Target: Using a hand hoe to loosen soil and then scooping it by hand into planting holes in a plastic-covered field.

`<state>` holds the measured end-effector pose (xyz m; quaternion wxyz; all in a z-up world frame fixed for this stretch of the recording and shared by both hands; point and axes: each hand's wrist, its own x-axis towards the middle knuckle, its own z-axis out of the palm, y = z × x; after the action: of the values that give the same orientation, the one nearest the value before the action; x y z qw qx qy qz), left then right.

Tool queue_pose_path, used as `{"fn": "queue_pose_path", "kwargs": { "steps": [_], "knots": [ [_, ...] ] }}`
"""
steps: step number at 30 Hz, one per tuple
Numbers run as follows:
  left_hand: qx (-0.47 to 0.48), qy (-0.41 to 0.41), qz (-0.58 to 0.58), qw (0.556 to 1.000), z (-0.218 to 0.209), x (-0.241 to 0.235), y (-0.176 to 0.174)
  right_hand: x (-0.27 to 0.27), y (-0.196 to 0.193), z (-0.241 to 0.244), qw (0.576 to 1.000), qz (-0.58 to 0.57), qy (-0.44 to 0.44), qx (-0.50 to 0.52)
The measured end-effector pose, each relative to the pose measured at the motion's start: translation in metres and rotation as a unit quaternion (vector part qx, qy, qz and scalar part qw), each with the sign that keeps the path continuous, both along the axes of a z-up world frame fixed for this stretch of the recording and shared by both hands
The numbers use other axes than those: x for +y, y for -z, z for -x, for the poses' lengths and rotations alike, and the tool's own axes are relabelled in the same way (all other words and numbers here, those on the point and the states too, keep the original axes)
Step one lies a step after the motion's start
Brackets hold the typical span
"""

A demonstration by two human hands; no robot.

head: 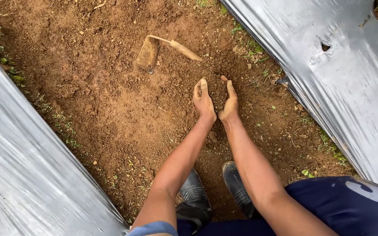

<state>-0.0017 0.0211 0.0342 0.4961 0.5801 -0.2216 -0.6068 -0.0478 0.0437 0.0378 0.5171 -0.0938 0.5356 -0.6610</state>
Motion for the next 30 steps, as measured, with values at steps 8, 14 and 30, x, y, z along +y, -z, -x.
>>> {"fn": "queue_pose_path", "kwargs": {
  "steps": [8,14,30],
  "knots": [
    [0.053,-0.068,0.0,0.996,0.011,-0.009,0.001,-0.014,0.015,0.007,0.99,0.045,0.059,0.121],
    [0.094,-0.026,0.041,0.994,0.015,-0.021,-0.036,-0.023,-0.046,0.0,0.982,0.09,0.058,0.154],
    [0.171,-0.055,0.023,0.983,0.066,-0.134,-0.207,-0.184,-0.174,0.053,0.951,0.244,0.047,-0.186]
  ]
}}
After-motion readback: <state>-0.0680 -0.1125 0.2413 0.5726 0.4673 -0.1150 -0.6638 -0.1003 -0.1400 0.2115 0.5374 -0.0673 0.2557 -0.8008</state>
